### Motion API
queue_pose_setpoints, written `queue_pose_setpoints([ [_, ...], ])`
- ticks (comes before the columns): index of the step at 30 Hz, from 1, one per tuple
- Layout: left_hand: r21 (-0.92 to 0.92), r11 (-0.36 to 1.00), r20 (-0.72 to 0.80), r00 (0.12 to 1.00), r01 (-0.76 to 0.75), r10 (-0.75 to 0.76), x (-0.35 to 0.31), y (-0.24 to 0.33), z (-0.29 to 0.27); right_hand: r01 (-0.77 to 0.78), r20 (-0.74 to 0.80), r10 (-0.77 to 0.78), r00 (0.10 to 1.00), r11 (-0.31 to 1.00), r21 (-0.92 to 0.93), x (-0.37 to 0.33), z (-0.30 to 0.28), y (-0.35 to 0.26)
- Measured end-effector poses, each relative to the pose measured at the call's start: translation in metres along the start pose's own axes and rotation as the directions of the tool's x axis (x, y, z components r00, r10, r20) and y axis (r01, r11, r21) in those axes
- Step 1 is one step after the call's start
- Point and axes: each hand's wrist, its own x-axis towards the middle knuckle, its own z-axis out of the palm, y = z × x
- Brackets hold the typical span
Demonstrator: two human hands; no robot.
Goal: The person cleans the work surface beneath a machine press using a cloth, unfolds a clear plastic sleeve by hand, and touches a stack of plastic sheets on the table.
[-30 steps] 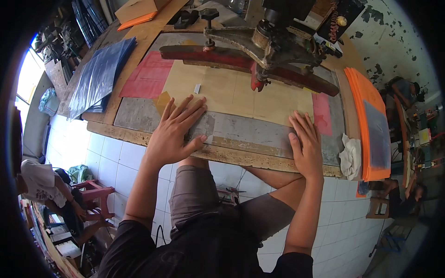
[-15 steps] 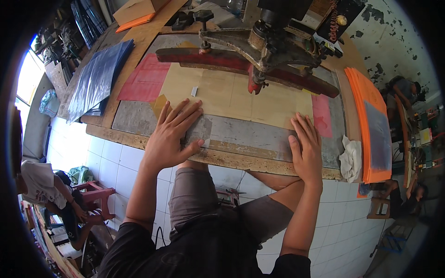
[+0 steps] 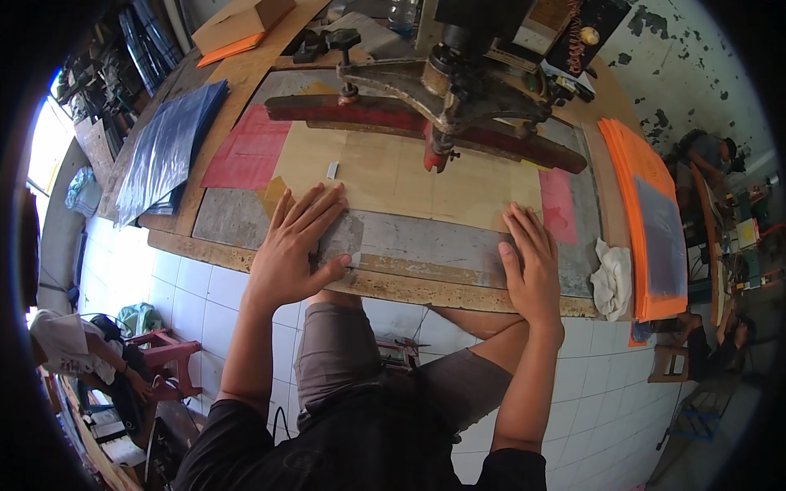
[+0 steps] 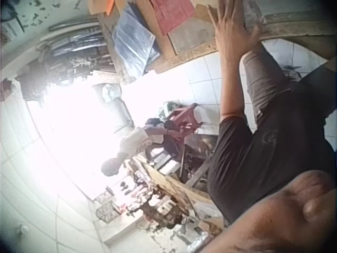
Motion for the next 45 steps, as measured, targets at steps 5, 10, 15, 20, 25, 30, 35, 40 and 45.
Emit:
queue_pose_setpoints([
  [5,0.023,1.0,0.0,1.0,-0.019,0.019,-0.001,0.0,-0.001,0.003,-0.01,-0.003,1.0,1.0,0.01,0.0,0.0,0.001],
  [10,0.004,1.0,0.015,1.0,0.005,-0.005,0.001,0.001,-0.001,-0.002,0.006,0.002,1.0,1.0,-0.007,0.001,-0.001,0.001],
  [15,-0.002,1.0,0.018,1.0,0.0,0.0,0.002,0.003,-0.003,-0.017,0.021,0.017,1.0,1.0,-0.013,0.003,0.0,0.002],
  [20,-0.013,1.0,0.026,1.0,0.006,-0.005,0.005,0.005,-0.001,-0.024,0.021,0.024,0.999,0.999,-0.021,0.0,-0.001,0.005],
  [25,0.002,1.0,0.033,0.999,0.021,-0.022,0.004,0.007,-0.007,-0.022,0.032,0.022,0.999,1.0,-0.008,0.002,-0.002,0.001],
  [30,-0.012,0.999,0.043,0.999,0.03,-0.029,0.005,0.01,-0.008,-0.033,0.016,0.033,0.999,0.999,0.001,-0.001,-0.005,0.001],
  [35,-0.013,0.999,0.051,0.998,0.048,-0.047,0.001,0.01,-0.011,-0.032,0.014,0.032,0.999,0.999,0.025,-0.002,-0.001,-0.001],
  [40,-0.024,0.999,0.055,0.998,0.034,-0.033,0.007,0.014,-0.009,-0.03,0.012,0.029,0.999,0.999,0.026,-0.004,-0.006,0.002],
  [45,-0.004,0.999,0.034,0.999,0.04,-0.04,0.01,0.017,-0.016,-0.021,-0.025,0.023,0.999,0.997,0.072,0.001,-0.012,0.002],
])
